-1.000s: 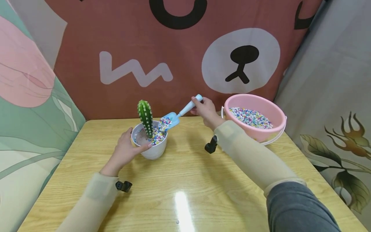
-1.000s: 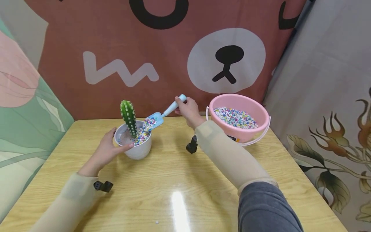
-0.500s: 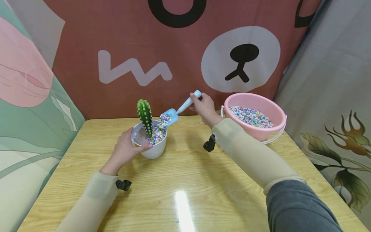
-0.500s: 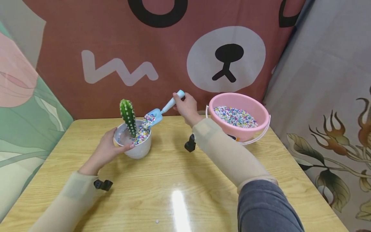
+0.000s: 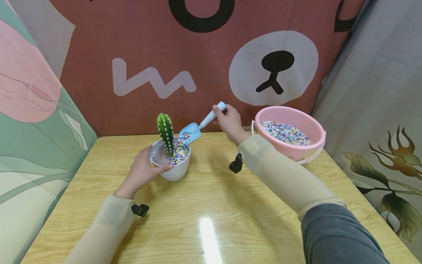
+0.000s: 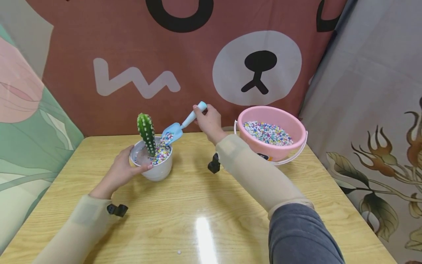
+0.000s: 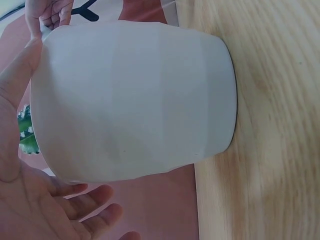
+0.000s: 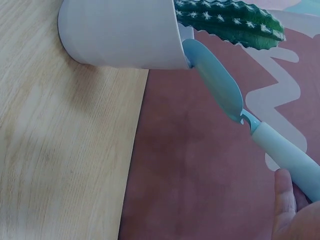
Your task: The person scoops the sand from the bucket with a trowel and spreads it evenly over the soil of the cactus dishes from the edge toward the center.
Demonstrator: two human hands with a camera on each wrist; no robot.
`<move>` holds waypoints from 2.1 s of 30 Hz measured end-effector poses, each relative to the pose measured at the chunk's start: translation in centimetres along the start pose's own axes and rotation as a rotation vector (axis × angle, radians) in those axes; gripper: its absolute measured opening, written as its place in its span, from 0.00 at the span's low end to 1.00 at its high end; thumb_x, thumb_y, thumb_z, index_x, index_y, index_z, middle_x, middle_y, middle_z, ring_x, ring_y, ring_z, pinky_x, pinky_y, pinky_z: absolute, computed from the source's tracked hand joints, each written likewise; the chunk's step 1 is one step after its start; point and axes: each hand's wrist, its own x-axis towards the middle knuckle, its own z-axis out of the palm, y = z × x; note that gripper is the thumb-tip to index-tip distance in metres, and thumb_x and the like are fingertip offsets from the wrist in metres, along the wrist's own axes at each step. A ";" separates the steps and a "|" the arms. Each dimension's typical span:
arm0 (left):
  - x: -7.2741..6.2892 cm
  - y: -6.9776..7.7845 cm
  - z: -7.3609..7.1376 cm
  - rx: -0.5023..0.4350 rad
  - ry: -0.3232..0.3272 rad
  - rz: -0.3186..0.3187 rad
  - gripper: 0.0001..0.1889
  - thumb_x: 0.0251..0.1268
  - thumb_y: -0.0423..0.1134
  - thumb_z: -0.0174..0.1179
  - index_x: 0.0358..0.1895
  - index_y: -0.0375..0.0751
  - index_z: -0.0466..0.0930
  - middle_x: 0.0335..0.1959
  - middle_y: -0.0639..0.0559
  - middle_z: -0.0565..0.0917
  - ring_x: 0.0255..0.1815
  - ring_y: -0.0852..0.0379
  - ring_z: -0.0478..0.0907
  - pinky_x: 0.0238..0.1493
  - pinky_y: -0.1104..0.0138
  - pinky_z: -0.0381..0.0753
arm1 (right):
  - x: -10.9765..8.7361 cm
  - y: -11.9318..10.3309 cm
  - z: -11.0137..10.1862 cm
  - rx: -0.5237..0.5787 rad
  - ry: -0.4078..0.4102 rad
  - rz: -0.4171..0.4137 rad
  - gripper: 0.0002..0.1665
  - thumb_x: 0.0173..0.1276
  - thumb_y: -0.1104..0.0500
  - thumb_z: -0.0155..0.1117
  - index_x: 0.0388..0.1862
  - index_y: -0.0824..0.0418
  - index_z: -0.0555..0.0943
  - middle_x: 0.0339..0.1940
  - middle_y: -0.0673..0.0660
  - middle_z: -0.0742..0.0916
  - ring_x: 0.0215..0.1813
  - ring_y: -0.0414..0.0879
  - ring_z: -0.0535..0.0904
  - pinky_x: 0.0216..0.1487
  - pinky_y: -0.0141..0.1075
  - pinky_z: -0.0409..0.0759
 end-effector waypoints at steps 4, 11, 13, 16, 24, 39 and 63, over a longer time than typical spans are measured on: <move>0.1 -0.1 -0.1 -0.003 0.000 0.005 0.61 0.60 0.60 0.72 0.80 0.24 0.46 0.77 0.23 0.55 0.77 0.24 0.52 0.70 0.30 0.56 | 0.0 -0.2 0.1 -0.008 -0.001 -0.009 0.24 0.80 0.47 0.61 0.59 0.65 0.76 0.52 0.62 0.83 0.50 0.54 0.86 0.51 0.37 0.85; 0.3 -0.5 -0.3 -0.026 -0.034 0.009 0.62 0.60 0.60 0.73 0.81 0.25 0.44 0.79 0.24 0.53 0.78 0.25 0.49 0.71 0.30 0.54 | -0.1 -0.1 0.4 0.000 -0.020 -0.013 0.24 0.80 0.47 0.60 0.59 0.66 0.76 0.54 0.63 0.82 0.53 0.57 0.86 0.52 0.36 0.85; 0.4 -0.7 -0.3 -0.036 -0.049 0.007 0.62 0.60 0.60 0.73 0.81 0.25 0.43 0.79 0.24 0.52 0.79 0.25 0.48 0.71 0.31 0.53 | -0.1 -0.1 0.5 -0.002 -0.025 -0.017 0.24 0.80 0.47 0.60 0.59 0.66 0.76 0.54 0.63 0.83 0.53 0.58 0.86 0.52 0.37 0.85; 0.4 -0.9 -0.3 -0.042 -0.062 0.007 0.62 0.60 0.60 0.73 0.81 0.25 0.42 0.80 0.24 0.51 0.79 0.25 0.48 0.72 0.31 0.53 | -0.1 0.1 0.6 -0.009 -0.024 -0.019 0.24 0.80 0.47 0.60 0.58 0.65 0.76 0.53 0.63 0.83 0.54 0.58 0.86 0.52 0.37 0.85; 0.5 -1.2 -0.4 -0.059 -0.067 0.023 0.62 0.61 0.59 0.73 0.81 0.26 0.42 0.80 0.25 0.51 0.79 0.25 0.48 0.72 0.31 0.53 | -0.2 0.1 0.9 -0.017 -0.017 -0.020 0.24 0.80 0.47 0.60 0.58 0.66 0.76 0.52 0.63 0.83 0.54 0.58 0.86 0.51 0.37 0.85; 0.3 -1.3 -0.4 -0.070 -0.076 0.016 0.62 0.60 0.59 0.73 0.82 0.27 0.42 0.80 0.25 0.51 0.79 0.25 0.47 0.72 0.31 0.52 | -0.2 -0.1 1.5 -0.013 -0.027 -0.048 0.22 0.81 0.49 0.60 0.59 0.66 0.76 0.50 0.62 0.83 0.52 0.56 0.85 0.51 0.36 0.85; 0.7 -1.3 -0.6 -0.078 -0.068 0.033 0.61 0.60 0.57 0.74 0.82 0.27 0.42 0.80 0.25 0.52 0.79 0.26 0.48 0.73 0.32 0.52 | 0.2 -0.2 -0.7 0.069 0.016 -0.190 0.19 0.81 0.53 0.60 0.56 0.69 0.76 0.43 0.59 0.82 0.53 0.61 0.84 0.56 0.42 0.84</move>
